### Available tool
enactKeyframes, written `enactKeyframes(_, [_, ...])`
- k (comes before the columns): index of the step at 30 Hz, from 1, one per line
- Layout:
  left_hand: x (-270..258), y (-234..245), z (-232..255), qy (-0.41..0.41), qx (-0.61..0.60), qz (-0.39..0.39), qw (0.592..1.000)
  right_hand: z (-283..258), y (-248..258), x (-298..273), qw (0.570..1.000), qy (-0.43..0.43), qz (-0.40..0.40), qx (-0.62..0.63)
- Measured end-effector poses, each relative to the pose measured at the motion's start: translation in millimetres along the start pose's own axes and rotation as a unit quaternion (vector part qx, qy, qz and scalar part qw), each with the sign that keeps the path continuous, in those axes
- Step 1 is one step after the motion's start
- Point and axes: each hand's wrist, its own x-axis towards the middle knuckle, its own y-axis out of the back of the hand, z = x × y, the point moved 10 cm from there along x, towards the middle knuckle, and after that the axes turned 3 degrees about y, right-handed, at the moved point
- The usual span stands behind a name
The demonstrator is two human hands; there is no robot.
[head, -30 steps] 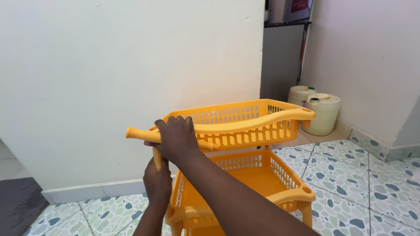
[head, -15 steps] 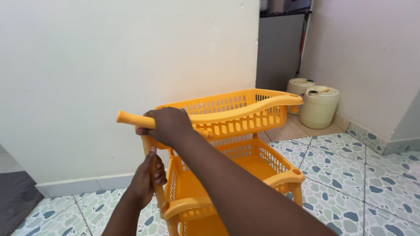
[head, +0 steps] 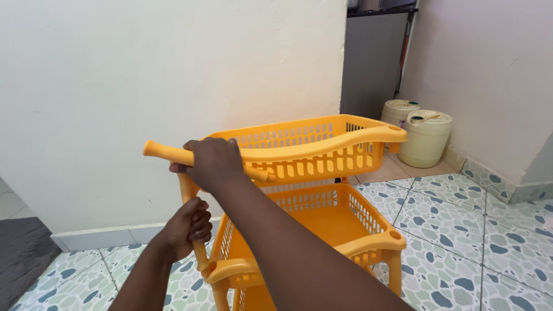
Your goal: The person disassembles a yellow plastic three-tier rack by hand, removing the vertical support poles and separating the baskets. The components are placed on the tiled floor.
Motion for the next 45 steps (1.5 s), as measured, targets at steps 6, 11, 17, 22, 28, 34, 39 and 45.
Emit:
enactKeyframes(6, [-24.0,26.6,25.9,-0.133,0.170,0.344,0.914,-6.9,-1.9,2.9,1.000,-0.012,-0.001,-0.011])
enactKeyframes(11, [-58.9,1.5,25.3,-0.159,0.234,0.532,0.798,-1.9,9.0,-7.6,0.999,0.012,0.028,0.013])
enactKeyframes(17, [-22.6,-15.2,25.4,-0.238,0.185,0.331,0.894,14.1,24.6,-9.6,0.998,0.047,0.012,0.036])
enactKeyframes(22, [3.9,1.2,-21.8,-0.036,0.006,0.066,0.997,0.1,10.2,-15.3,0.998,0.057,0.001,0.023])
enactKeyframes(28, [-10.0,6.3,-10.6,-0.084,0.082,0.228,0.967,-3.8,9.4,-12.2,0.999,0.049,-0.013,0.019])
enactKeyframes(34, [-57.1,-21.1,17.5,-0.139,0.248,0.498,0.819,11.7,19.0,-14.0,0.998,0.011,-0.045,0.038])
enactKeyframes(39, [-80.7,-32.3,14.8,-0.142,0.250,0.515,0.807,6.7,18.6,-24.0,0.998,0.004,-0.054,0.028])
enactKeyframes(45, [-69.1,-46.9,52.9,-0.259,0.339,0.446,0.787,6.3,27.4,-16.8,0.999,0.024,-0.016,0.027])
